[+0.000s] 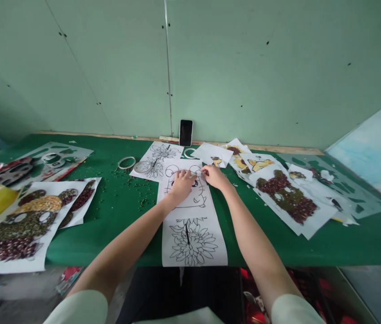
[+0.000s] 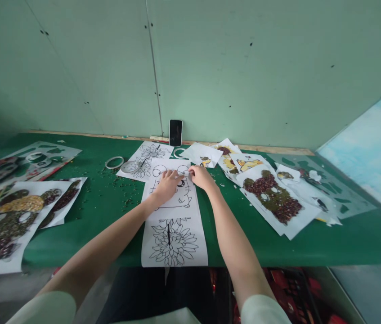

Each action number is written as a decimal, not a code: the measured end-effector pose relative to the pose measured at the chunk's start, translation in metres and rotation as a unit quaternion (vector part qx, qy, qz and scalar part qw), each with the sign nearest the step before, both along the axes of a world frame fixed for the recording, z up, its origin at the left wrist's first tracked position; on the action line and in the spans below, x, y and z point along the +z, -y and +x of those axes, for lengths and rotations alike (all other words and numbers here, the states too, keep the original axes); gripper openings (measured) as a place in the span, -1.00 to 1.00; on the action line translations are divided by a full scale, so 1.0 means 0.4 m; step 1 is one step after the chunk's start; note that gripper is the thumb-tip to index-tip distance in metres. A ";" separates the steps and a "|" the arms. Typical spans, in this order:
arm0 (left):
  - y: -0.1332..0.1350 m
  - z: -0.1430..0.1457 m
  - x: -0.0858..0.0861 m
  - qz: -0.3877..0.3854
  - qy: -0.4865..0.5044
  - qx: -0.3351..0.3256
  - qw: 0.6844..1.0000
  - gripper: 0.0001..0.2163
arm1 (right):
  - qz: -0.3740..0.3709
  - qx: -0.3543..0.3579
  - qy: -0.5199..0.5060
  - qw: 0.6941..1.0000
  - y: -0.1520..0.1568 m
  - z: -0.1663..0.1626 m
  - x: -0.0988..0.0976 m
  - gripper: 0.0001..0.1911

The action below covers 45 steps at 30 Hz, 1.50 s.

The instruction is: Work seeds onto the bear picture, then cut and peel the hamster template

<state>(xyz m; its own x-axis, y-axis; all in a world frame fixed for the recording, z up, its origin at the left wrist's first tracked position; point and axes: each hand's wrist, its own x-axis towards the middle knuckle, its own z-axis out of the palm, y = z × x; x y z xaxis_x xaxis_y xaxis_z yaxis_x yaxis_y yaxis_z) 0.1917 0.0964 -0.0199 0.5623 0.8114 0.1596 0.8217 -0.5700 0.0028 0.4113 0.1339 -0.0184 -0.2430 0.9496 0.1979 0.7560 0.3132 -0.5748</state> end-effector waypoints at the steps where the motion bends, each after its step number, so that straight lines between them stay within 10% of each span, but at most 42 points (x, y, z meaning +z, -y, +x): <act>1: -0.001 -0.001 -0.001 0.001 0.000 0.000 1.000 -0.37 | 0.003 0.004 0.001 1.000 0.000 -0.002 -0.001 -0.76; 45: -0.029 -0.008 -0.016 -0.042 0.045 -0.061 0.996 -0.32 | -0.009 0.017 0.002 1.000 -0.007 -0.014 -0.012 -0.70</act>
